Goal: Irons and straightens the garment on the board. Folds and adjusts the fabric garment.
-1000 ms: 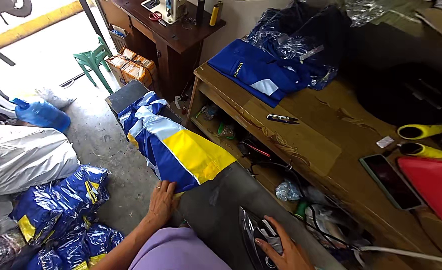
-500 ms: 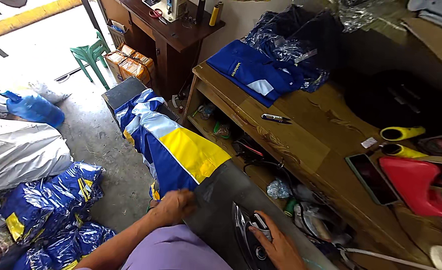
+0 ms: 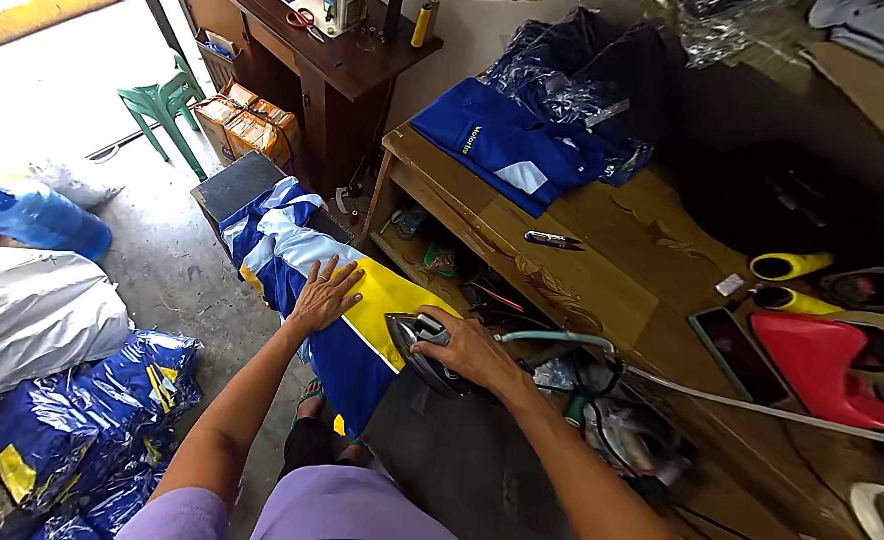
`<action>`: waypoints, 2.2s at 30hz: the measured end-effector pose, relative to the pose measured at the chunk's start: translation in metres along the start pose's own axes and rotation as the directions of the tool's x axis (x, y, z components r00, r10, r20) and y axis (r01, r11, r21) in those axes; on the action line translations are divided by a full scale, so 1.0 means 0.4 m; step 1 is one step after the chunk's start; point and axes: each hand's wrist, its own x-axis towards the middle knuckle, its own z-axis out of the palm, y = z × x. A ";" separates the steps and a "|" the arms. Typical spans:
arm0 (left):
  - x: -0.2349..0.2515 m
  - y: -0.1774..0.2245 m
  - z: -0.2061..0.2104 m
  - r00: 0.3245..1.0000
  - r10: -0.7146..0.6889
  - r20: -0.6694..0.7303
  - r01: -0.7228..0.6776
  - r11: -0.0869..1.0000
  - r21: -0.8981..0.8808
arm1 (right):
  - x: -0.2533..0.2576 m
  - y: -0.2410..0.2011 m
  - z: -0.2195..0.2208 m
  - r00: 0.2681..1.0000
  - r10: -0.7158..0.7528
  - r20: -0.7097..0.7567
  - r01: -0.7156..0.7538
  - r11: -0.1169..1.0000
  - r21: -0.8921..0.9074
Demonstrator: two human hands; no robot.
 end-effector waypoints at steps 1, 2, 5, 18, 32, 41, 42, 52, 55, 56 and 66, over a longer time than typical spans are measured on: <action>0.000 -0.006 0.000 1.000 0.007 0.002 -0.007 1.000 0.007 | 0.015 -0.012 -0.001 0.998 -0.028 0.054 0.031 0.999 -0.045; -0.002 -0.007 0.003 1.000 0.008 0.007 -0.008 1.000 0.007 | 0.025 -0.027 -0.007 0.992 -0.036 0.120 0.048 0.994 -0.096; 0.002 -0.008 0.001 1.000 -0.001 0.022 0.001 1.000 0.003 | 0.050 -0.043 -0.028 0.989 -0.017 0.146 0.043 0.982 -0.182; 0.009 -0.008 -0.001 0.999 -0.022 0.030 0.021 1.000 0.017 | -0.126 0.025 0.036 0.984 0.174 0.030 -0.172 0.983 -0.060; 0.003 0.276 -0.041 0.988 0.151 -0.040 -0.156 0.963 -0.219 | -0.607 0.221 0.242 0.688 0.649 -0.325 -0.608 0.760 0.228; 0.019 0.393 -0.046 0.943 0.087 0.321 -0.077 0.996 -0.044 | -0.478 0.131 0.141 0.697 0.345 -0.629 -0.225 0.938 0.265; 0.028 0.394 -0.058 0.930 0.086 0.356 -0.078 0.996 -0.035 | -0.431 0.116 0.150 0.740 0.396 -0.544 -0.158 0.888 0.431; 0.083 0.407 -0.162 0.902 0.200 0.382 -0.064 0.938 -0.342 | -0.065 -0.021 0.261 0.829 0.548 0.109 -0.202 0.112 0.973; 0.068 0.387 -0.152 0.906 0.200 0.373 -0.080 0.947 -0.312 | -0.027 -0.023 0.268 0.826 0.562 0.043 -0.154 0.152 0.976; 0.063 0.377 -0.147 0.901 0.187 0.392 -0.076 0.957 -0.281 | -0.022 -0.020 0.269 0.828 0.560 0.027 -0.133 0.149 0.980; 0.050 0.343 -0.142 0.826 0.121 0.550 0.118 0.918 -0.379 | -0.023 -0.004 0.291 0.864 0.504 -0.022 -0.022 0.081 0.996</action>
